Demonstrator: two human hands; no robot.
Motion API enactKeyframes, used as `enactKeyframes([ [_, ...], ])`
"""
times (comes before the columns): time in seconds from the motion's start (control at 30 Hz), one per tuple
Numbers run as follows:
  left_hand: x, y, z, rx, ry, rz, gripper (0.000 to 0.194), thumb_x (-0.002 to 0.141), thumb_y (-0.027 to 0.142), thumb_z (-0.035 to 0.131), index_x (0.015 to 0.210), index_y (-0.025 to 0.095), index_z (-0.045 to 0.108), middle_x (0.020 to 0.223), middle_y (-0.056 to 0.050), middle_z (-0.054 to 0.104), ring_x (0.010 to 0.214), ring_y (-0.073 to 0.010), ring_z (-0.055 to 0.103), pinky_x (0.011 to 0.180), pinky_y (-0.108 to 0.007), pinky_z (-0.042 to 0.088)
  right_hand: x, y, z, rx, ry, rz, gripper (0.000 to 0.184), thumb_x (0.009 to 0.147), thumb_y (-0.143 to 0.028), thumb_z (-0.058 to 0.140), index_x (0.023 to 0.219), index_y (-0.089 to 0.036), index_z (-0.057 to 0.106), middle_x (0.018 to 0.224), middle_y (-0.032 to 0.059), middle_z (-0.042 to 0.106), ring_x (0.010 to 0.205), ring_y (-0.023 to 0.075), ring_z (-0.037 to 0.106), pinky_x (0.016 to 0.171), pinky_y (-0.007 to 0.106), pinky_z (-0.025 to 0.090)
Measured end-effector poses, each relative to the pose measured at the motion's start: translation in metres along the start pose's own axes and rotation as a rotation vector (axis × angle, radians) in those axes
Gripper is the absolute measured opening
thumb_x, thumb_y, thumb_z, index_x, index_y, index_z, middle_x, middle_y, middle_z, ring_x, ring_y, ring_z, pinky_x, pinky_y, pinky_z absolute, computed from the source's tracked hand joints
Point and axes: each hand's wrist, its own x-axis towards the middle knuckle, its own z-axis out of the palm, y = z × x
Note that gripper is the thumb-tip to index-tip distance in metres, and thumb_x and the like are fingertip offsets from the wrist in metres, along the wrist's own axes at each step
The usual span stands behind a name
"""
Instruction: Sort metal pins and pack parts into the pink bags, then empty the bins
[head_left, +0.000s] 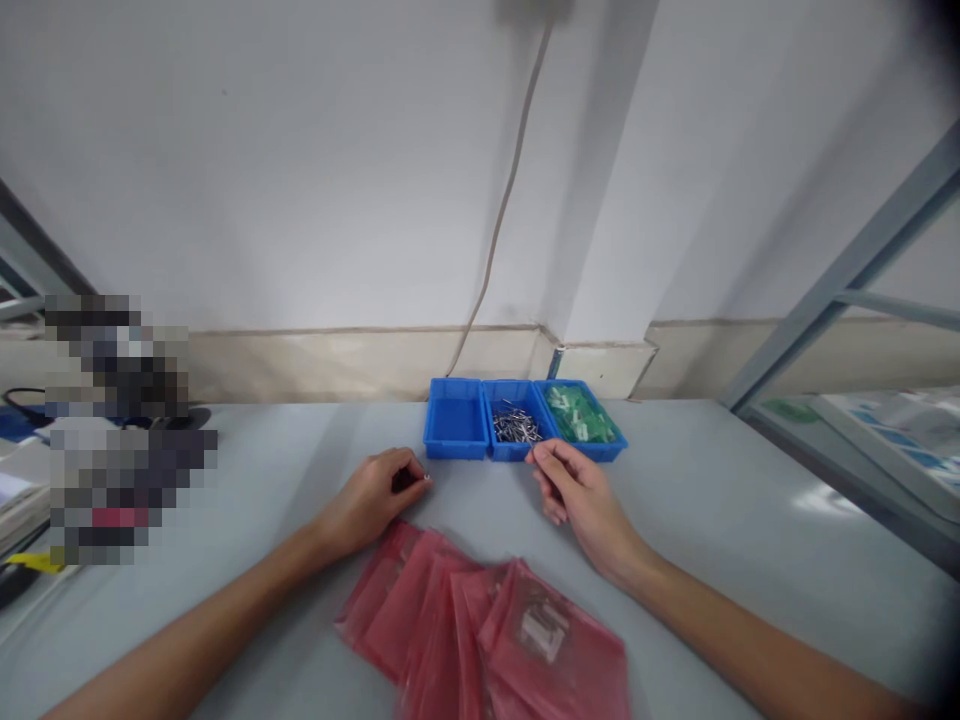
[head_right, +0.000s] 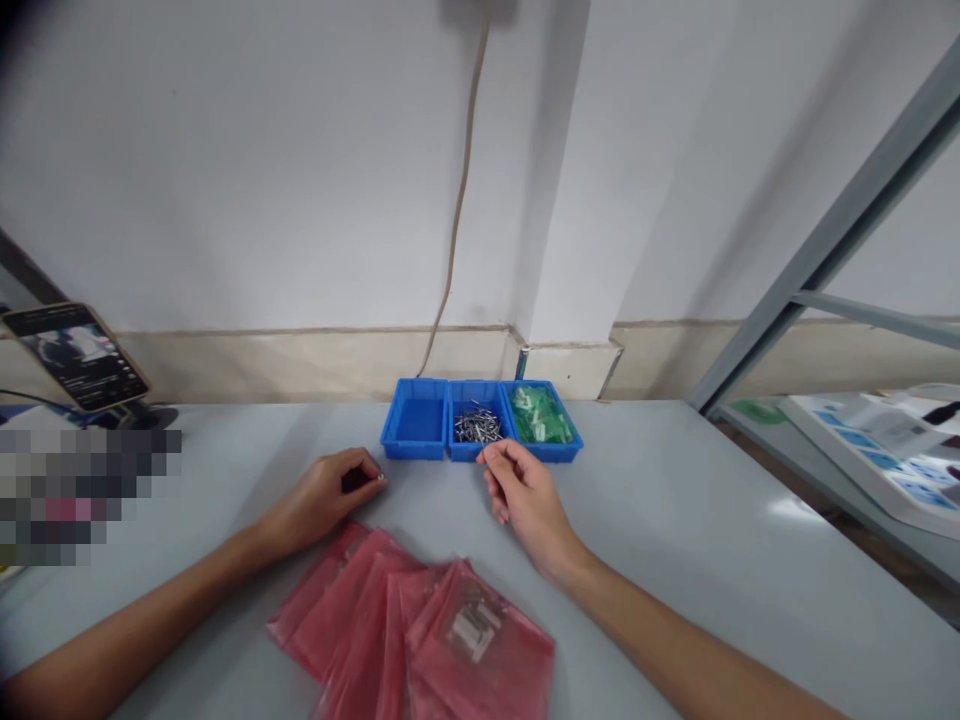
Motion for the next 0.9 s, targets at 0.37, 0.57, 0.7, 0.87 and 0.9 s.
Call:
enactKeyframes([
  [0.37, -0.001, 0.004, -0.002, 0.01, -0.013, -0.008, 0.015, 0.099, 0.032, 0.065, 0.091, 0.02, 0.069, 0.091, -0.002, 0.073, 0.081, -0.0176, 0.063, 0.072, -0.028, 0.046, -0.002, -0.01, 0.005, 0.017, -0.039, -0.064, 0.04, 0.1, -0.058, 0.064, 0.119, -0.023, 0.067, 0.077, -0.0029, 0.062, 0.044, 0.0053, 0.041, 0.044, 0.021, 0.032],
  [0.57, -0.002, 0.004, -0.001, 0.007, -0.001, 0.028, 0.013, 0.101, 0.03, 0.064, 0.093, 0.021, 0.067, 0.094, -0.002, 0.072, 0.084, -0.0175, 0.063, 0.077, -0.029, 0.047, -0.001, -0.007, 0.004, -0.023, -0.051, -0.054, 0.039, 0.099, -0.06, 0.065, 0.108, -0.022, 0.07, 0.076, -0.0026, 0.061, 0.047, 0.0065, 0.043, 0.046, 0.022, 0.031],
  [0.7, -0.003, 0.006, -0.002, 0.012, 0.004, 0.076, 0.011, 0.103, 0.03, 0.063, 0.096, 0.021, 0.066, 0.1, -0.003, 0.071, 0.089, -0.0182, 0.064, 0.08, -0.03, 0.048, -0.003, -0.001, 0.003, -0.148, -0.115, -0.07, 0.038, 0.099, -0.059, 0.066, 0.105, -0.022, 0.071, 0.076, -0.0018, 0.061, 0.052, 0.0095, 0.046, 0.051, 0.025, 0.035],
  [0.87, -0.006, 0.008, 0.0, 0.09, 0.016, 0.163, 0.011, 0.107, 0.03, 0.059, 0.106, 0.022, 0.066, 0.106, -0.004, 0.07, 0.095, -0.0192, 0.065, 0.086, -0.032, 0.049, -0.011, 0.003, 0.002, -0.33, -0.24, -0.16, 0.033, 0.103, -0.055, 0.06, 0.113, -0.027, 0.074, 0.086, 0.0015, 0.062, 0.065, 0.0156, 0.051, 0.059, 0.028, 0.041],
  [0.9, -0.007, 0.009, 0.001, 0.114, 0.017, 0.197, 0.012, 0.108, 0.03, 0.057, 0.107, 0.022, 0.066, 0.105, -0.005, 0.07, 0.095, -0.0195, 0.065, 0.087, -0.032, 0.05, -0.012, 0.002, 0.002, -0.369, -0.263, -0.193, 0.031, 0.104, -0.054, 0.06, 0.113, -0.028, 0.075, 0.089, 0.0026, 0.064, 0.07, 0.0174, 0.054, 0.061, 0.03, 0.043],
])
